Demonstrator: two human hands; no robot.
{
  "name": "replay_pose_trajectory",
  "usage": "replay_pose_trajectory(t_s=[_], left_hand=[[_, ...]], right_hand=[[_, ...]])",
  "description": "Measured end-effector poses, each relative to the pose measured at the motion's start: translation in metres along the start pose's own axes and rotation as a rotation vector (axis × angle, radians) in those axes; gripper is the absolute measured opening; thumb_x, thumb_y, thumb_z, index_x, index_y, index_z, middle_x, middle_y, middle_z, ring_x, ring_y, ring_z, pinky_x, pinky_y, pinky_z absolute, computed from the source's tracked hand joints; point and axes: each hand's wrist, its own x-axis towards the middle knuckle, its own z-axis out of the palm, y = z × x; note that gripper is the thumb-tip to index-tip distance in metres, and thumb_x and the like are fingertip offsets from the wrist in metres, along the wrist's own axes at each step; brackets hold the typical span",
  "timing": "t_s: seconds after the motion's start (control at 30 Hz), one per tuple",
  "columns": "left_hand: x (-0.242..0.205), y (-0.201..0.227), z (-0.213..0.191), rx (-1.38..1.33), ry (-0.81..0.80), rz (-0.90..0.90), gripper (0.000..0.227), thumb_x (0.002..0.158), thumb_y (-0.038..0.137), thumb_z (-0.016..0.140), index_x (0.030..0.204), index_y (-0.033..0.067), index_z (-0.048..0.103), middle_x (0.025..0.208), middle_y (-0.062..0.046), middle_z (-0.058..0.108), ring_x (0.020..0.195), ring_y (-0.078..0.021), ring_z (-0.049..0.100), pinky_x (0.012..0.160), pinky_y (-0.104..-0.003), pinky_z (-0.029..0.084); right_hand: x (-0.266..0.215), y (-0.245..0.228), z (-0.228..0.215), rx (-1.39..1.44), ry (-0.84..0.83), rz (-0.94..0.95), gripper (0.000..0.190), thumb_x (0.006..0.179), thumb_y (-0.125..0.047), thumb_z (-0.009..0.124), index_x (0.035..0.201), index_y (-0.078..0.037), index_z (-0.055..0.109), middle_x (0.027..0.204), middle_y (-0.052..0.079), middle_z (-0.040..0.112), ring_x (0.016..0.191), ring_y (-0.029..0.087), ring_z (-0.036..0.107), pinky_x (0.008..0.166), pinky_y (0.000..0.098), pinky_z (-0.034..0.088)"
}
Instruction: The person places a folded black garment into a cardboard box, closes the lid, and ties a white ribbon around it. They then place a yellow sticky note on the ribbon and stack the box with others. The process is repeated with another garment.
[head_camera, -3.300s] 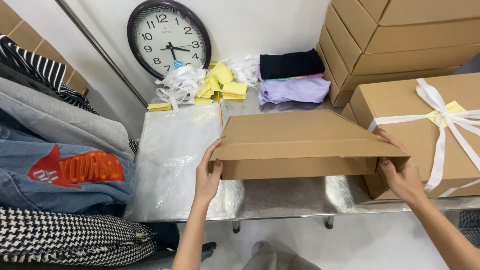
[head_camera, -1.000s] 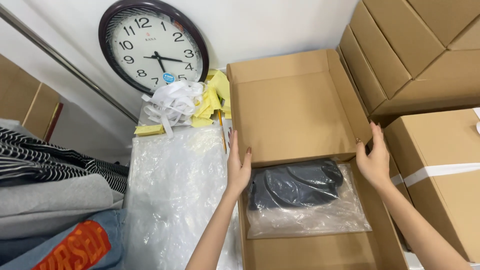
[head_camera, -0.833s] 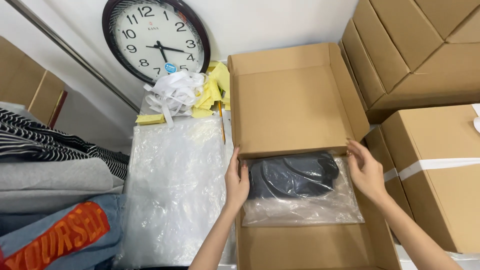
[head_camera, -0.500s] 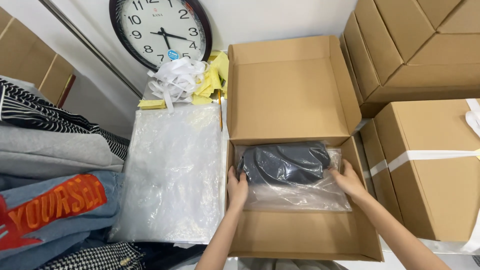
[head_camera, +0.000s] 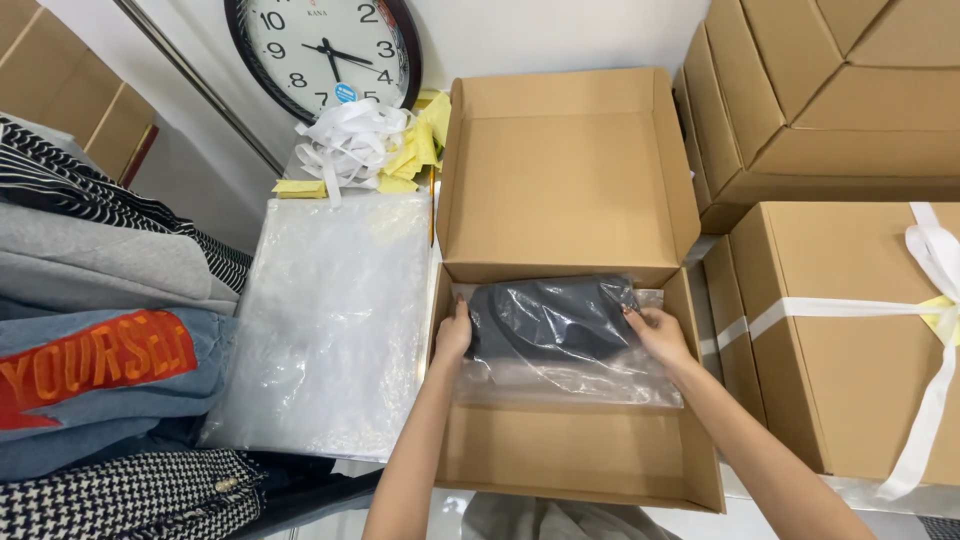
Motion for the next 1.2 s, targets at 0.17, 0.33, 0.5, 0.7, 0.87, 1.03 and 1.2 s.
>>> replay_pose_trajectory(t_s=[0.17, 0.33, 0.5, 0.7, 0.87, 1.03, 1.2], left_hand=[[-0.053, 0.026, -0.01, -0.301, -0.142, -0.108, 0.1, 0.108, 0.073, 0.036, 0.168, -0.0065, 0.031, 0.173, -0.032, 0.03, 0.158, -0.0482, 0.033, 0.122, -0.065, 0.037], [-0.133, 0.067, -0.028, -0.505, -0.344, -0.149, 0.101, 0.106, 0.075, 0.036, 0.174, 0.0026, 0.017, 0.179, -0.028, 0.016, 0.164, -0.0478, 0.017, 0.13, -0.065, 0.024], [-0.159, 0.082, -0.061, -0.482, -0.346, 0.04, 0.103, 0.102, 0.084, 0.039, 0.172, 0.0091, 0.031, 0.173, -0.026, 0.036, 0.161, -0.0425, 0.033, 0.13, -0.055, 0.033], [-0.124, 0.048, -0.129, -0.382, 0.17, 0.256, 0.071, 0.106, 0.069, 0.048, 0.136, 0.0115, 0.077, 0.142, -0.021, 0.071, 0.145, -0.0398, 0.056, 0.12, -0.053, 0.045], [-0.032, -0.051, -0.211, -0.503, 0.447, 0.22, 0.057, 0.105, 0.061, 0.059, 0.111, 0.0091, 0.081, 0.102, -0.017, 0.073, 0.098, -0.0332, 0.068, 0.082, -0.042, 0.056], [0.033, -0.143, -0.275, -0.513, 0.632, 0.174, 0.049, 0.106, 0.05, 0.058, 0.093, 0.0093, 0.082, 0.079, -0.014, 0.073, 0.077, -0.0273, 0.071, 0.063, -0.039, 0.058], [0.011, -0.145, -0.303, -0.455, 0.637, 0.062, 0.064, 0.11, 0.053, 0.049, 0.114, -0.0028, 0.081, 0.115, -0.03, 0.078, 0.122, -0.0433, 0.07, 0.104, -0.052, 0.054]], right_hand=[[-0.02, 0.001, -0.019, 0.1, 0.074, -0.11, 0.017, 0.105, -0.023, 0.075, 0.103, -0.007, 0.078, 0.082, 0.007, 0.069, 0.078, 0.019, 0.06, 0.067, 0.0314, 0.048], [-0.028, 0.016, -0.032, 0.195, 0.081, -0.153, 0.01, 0.11, -0.014, 0.067, 0.104, -0.007, 0.07, 0.078, 0.004, 0.066, 0.067, 0.012, 0.054, 0.056, 0.0224, 0.039], [-0.056, -0.043, -0.045, 0.173, 0.14, -0.336, 0.013, 0.118, -0.014, 0.064, 0.106, -0.008, 0.067, 0.075, 0.003, 0.063, 0.064, 0.01, 0.049, 0.056, 0.0232, 0.036], [-0.066, -0.155, 0.003, 0.216, 0.055, -0.526, 0.013, 0.12, -0.015, 0.066, 0.109, -0.01, 0.064, 0.082, 0.003, 0.064, 0.071, 0.008, 0.051, 0.063, 0.0229, 0.04], [-0.048, -0.236, 0.114, 0.222, -0.121, -0.692, 0.012, 0.119, -0.014, 0.064, 0.109, -0.008, 0.062, 0.083, 0.004, 0.063, 0.074, 0.011, 0.055, 0.067, 0.0248, 0.044], [-0.03, -0.295, 0.248, 0.203, -0.315, -0.803, 0.007, 0.115, -0.009, 0.063, 0.108, -0.007, 0.063, 0.081, 0.003, 0.066, 0.073, 0.011, 0.058, 0.064, 0.0266, 0.046], [-0.023, -0.311, 0.35, 0.18, -0.476, -0.396, 0.002, 0.108, -0.017, 0.067, 0.107, -0.015, 0.066, 0.083, -0.002, 0.07, 0.06, 0.003, 0.055, 0.05, 0.0182, 0.041]])
